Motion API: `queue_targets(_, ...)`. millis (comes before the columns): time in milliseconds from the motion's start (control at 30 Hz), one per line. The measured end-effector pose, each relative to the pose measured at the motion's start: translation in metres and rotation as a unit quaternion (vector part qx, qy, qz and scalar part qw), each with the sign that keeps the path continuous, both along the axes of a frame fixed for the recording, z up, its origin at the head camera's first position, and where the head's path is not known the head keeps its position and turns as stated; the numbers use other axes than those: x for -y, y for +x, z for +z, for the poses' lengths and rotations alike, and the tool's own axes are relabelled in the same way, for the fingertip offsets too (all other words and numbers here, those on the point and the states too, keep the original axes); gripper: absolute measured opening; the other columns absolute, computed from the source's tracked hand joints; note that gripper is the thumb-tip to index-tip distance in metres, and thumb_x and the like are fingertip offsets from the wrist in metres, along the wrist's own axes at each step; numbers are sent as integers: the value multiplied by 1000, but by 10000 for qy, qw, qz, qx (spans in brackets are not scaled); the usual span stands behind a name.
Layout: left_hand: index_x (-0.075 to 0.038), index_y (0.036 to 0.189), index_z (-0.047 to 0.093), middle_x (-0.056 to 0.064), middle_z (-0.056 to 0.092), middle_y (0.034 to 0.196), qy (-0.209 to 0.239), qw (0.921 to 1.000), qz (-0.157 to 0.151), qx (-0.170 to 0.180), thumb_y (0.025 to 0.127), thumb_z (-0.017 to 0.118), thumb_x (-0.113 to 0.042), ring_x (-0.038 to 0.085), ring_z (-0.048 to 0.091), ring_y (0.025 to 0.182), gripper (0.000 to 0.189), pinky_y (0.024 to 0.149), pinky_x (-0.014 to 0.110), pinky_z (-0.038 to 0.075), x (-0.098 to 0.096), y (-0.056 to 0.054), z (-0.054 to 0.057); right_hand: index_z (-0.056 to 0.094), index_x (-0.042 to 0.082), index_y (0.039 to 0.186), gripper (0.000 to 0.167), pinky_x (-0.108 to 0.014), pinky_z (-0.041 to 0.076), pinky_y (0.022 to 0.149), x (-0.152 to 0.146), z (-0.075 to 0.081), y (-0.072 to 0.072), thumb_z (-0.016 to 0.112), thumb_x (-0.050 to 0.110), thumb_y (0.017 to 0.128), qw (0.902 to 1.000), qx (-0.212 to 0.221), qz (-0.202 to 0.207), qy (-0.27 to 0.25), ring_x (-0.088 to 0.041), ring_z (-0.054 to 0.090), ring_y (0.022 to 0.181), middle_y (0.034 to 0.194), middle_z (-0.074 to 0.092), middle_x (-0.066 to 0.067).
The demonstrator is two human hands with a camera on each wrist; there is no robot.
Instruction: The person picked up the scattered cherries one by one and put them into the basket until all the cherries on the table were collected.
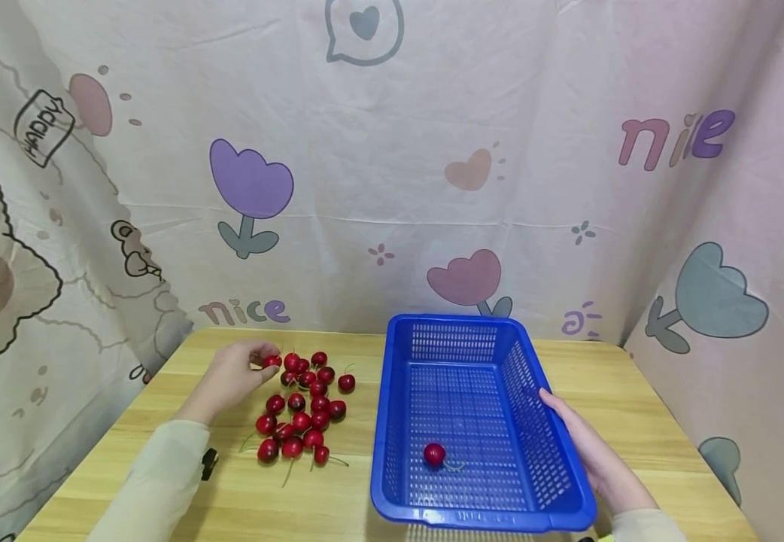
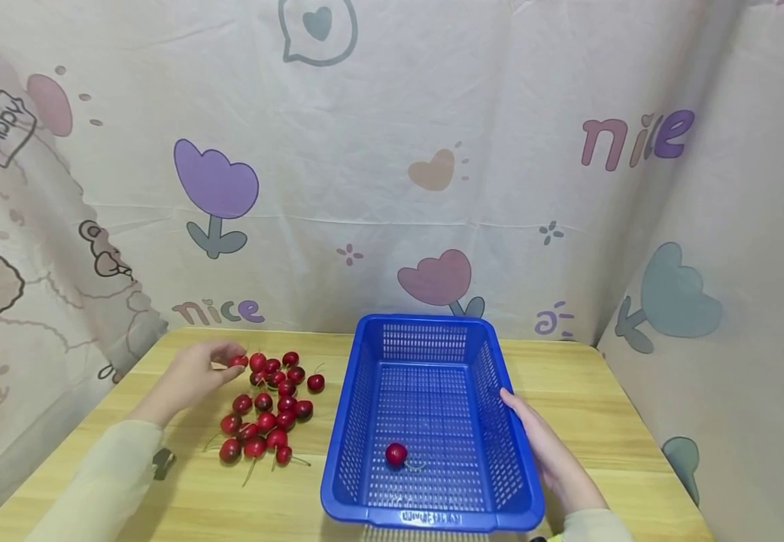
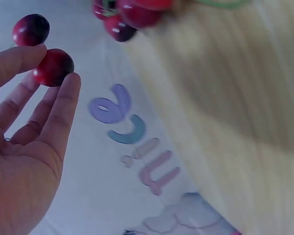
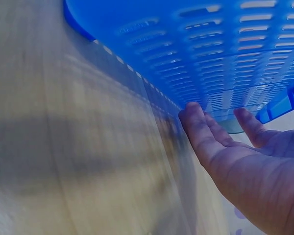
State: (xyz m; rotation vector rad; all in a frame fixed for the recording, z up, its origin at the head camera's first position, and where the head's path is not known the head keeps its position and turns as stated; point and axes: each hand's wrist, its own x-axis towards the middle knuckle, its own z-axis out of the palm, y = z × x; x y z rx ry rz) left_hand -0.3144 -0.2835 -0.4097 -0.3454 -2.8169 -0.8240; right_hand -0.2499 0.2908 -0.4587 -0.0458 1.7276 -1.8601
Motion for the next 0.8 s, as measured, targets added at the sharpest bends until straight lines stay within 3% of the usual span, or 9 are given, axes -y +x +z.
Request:
queue_targets(333,-6,123,75,11,79,113,-69,9994,-268,-198,96,79,-14,32,74,107,29,95,55,62,-37,9,29,-15,8,170,92,-54,62,100,0,-1,0,21,69,110,10000,27,-61,35,-29,69,118,147,54,-22)
queue_targets(633,-7,119,77,9,76,112,47,9946,-850,-589,93,81,-7,28,73,104,26,89,46,67,-72,22,51,-16,9,170,92,-53,61,100,1,1,1,21,69,110,9999,89,-32,-63,-29,69,119,147,54,-20)
queue_targets(800,-9,117,77,7,76,113,22,9903,-1125,-811,92,83,-6,24,74,104,25,85,39,67,-91,29,57,-15,8,170,94,-53,61,100,1,1,1,22,70,110,9999,89,-75,-29,-29,69,119,148,54,-21)
